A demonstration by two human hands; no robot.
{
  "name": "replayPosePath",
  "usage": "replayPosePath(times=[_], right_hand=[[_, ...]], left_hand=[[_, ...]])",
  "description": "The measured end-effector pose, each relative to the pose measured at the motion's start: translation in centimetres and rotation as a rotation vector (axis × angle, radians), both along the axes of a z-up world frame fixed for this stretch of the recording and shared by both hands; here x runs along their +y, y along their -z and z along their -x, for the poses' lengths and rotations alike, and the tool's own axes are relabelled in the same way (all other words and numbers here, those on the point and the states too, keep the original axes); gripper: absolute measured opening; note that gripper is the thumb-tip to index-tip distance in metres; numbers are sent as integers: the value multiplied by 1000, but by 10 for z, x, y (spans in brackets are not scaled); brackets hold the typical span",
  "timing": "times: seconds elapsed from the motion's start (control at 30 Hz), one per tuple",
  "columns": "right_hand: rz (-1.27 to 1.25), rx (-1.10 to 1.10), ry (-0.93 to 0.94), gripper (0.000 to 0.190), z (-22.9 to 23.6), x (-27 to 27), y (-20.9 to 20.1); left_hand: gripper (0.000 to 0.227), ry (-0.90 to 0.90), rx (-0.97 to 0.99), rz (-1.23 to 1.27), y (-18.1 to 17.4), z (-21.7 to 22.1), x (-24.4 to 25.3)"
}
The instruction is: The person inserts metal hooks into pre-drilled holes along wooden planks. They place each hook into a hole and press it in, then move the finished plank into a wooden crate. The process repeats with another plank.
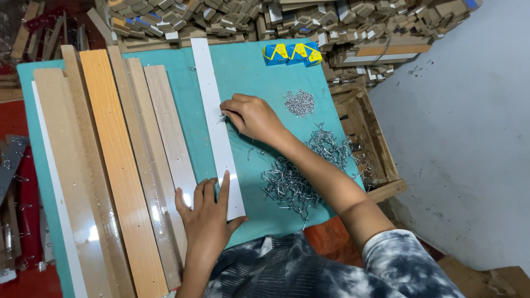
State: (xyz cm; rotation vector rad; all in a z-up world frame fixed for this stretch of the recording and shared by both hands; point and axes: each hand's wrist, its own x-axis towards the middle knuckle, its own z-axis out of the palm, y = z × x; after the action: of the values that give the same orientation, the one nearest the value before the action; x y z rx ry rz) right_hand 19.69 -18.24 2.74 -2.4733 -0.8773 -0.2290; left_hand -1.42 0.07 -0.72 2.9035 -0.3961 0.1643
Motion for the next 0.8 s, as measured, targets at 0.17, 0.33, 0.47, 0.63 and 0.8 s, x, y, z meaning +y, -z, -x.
replayPosePath(times=[0.17,0.33,0.47,0.63,0.8], right_hand=[[-4,4,-11,19,1,1,-1],[83,-34,5,17,2,6,0],[279,-189,17,9,1,17,6],[418,-311,58,16,-6,39,21],[619,59,227,13,-17,67,17]], left_hand=[[124,2,29,37,-1,0,1],[125,1,12,21,-1,0,0],[126,-8,21,9,-1,-1,0],[126,-20,6,-16,-1,-1,-1],[125,-3,36,38,-1,0,0]])
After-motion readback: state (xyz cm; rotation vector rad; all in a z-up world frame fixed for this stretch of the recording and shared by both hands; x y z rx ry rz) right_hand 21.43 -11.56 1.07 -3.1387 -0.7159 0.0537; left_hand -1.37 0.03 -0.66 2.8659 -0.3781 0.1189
